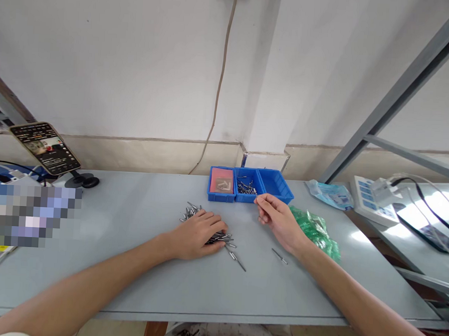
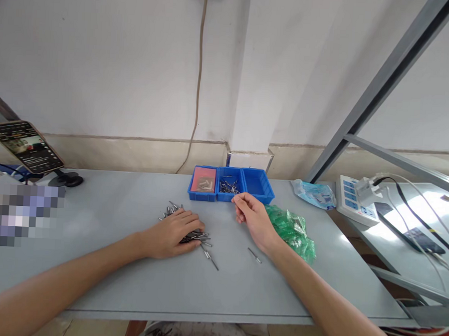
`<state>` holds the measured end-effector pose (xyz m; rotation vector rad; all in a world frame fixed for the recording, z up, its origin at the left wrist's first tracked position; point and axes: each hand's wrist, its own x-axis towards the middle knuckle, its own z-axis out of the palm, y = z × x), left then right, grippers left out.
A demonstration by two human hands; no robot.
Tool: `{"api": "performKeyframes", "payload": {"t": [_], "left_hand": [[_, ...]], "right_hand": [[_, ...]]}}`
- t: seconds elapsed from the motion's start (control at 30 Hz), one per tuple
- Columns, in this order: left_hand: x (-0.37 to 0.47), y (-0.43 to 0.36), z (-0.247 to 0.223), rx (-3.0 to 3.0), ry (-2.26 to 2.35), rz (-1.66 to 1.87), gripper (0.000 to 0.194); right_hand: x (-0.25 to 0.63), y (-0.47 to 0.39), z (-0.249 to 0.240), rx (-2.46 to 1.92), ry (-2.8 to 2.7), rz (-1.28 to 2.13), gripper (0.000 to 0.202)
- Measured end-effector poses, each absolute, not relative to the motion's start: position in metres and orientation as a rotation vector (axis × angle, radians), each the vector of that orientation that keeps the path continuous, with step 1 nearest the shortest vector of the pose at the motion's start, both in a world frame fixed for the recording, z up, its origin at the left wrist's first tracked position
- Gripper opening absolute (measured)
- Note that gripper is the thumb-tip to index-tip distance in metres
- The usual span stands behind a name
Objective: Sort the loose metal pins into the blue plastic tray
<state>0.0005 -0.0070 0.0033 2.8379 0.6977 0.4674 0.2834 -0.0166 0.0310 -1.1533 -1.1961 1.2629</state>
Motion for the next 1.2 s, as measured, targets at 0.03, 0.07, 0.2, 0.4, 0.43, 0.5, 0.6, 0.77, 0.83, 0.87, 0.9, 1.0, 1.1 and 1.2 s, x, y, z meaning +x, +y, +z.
{"api": "performKeyframes", "payload": {"t": [0.03,0.07,0.2,0.4,0.43,0.5,0.6,0.77,0.83,0.87,0.9,1.0,1.1,1.2], "left_hand": [[0.0005,-0.0069,0.0033,2.840,0.697,0.465,0.020],[0.0006,-0.0068,0.0034,2.843,0.697,0.462,0.020],[0.0011,-0.0067,0.0049,2.840,0.703,0.452,0.019],[0.0005,-0.0073,0.0048,2.837,0.708,0.451,0.019],[0.0004,-0.0074,0.0046,2.837,0.708,0.451,0.019],[0.0003,-0.0075,0.0044,2.836,0.708,0.451,0.019],[0.0005,-0.0075,0.0044,2.833,0.707,0.450,0.019],[0.0007,-0.0074,0.0046,2.836,0.709,0.457,0.019],[0.0007,-0.0074,0.0047,2.836,0.711,0.455,0.019],[0.0007,-0.0074,0.0049,2.836,0.709,0.453,0.019],[0.0007,-0.0074,0.0050,2.836,0.706,0.452,0.019],[0.0008,-0.0076,0.0053,2.829,0.699,0.461,0.018],[0.0010,-0.0077,0.0053,2.825,0.705,0.469,0.019],[0.0012,-0.0077,0.0054,2.824,0.705,0.459,0.019]], "right_hand": [[0.2835,-0.0164,0.0309,-1.163,-1.213,1.241,0.036],[0.2837,-0.0163,0.0307,-1.176,-1.229,1.217,0.036],[0.2846,-0.0150,0.0283,-1.224,-1.261,1.159,0.038],[0.2851,-0.0133,0.0268,-1.211,-1.206,1.176,0.038],[0.2850,-0.0133,0.0270,-1.196,-1.192,1.187,0.037],[0.2850,-0.0136,0.0275,-1.177,-1.171,1.204,0.036],[0.2851,-0.0136,0.0271,-1.198,-1.178,1.182,0.037],[0.2850,-0.0114,0.0251,-1.230,-1.219,1.100,0.040],[0.2849,-0.0106,0.0253,-1.225,-1.219,1.092,0.040],[0.2848,-0.0104,0.0257,-1.224,-1.215,1.090,0.039],[0.2846,-0.0103,0.0264,-1.220,-1.208,1.086,0.039],[0.2836,-0.0103,0.0290,-1.180,-1.194,1.080,0.038],[0.2831,-0.0106,0.0307,-1.139,-1.239,1.074,0.040],[0.2845,-0.0113,0.0307,-1.178,-1.335,0.991,0.034]]}}
